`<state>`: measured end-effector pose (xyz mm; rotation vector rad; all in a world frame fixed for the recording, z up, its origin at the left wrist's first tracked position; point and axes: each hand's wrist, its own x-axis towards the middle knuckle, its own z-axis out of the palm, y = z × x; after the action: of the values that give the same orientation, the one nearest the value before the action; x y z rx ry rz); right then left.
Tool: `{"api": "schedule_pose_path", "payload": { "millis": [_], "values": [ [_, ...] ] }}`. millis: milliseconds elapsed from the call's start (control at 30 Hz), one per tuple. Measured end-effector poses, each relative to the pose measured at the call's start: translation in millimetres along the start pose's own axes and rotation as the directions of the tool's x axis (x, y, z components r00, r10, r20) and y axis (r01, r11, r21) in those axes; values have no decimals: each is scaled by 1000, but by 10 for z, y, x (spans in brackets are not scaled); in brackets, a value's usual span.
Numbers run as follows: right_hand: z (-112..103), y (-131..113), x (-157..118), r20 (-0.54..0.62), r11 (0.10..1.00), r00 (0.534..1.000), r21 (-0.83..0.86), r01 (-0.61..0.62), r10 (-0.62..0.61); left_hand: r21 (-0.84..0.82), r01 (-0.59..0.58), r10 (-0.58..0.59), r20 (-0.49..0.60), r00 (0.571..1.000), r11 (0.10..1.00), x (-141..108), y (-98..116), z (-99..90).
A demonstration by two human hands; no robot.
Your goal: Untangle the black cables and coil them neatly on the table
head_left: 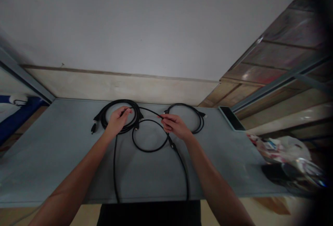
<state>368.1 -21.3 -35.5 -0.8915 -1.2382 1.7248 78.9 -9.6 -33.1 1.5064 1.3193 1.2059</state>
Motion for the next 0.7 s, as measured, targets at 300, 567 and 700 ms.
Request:
{"api": "schedule_pose_path", "payload": {
  "millis": [300, 567, 700],
  "values": [
    [-217, -153, -63, 17, 995, 998, 79, -58, 57, -40, -29, 24, -124, 992, 999, 28, 99, -309],
    [-509, -188, -130, 78, 988, 996, 146, -50, 38, -90, -23, -3, -283, 959, 996, 121, 27, -519],
    [-482, -150, -102, 20, 986, 1000, 166, -24, 21, -174, 3, -48, -255, 966, 985, 147, -12, -516]
  ]
}}
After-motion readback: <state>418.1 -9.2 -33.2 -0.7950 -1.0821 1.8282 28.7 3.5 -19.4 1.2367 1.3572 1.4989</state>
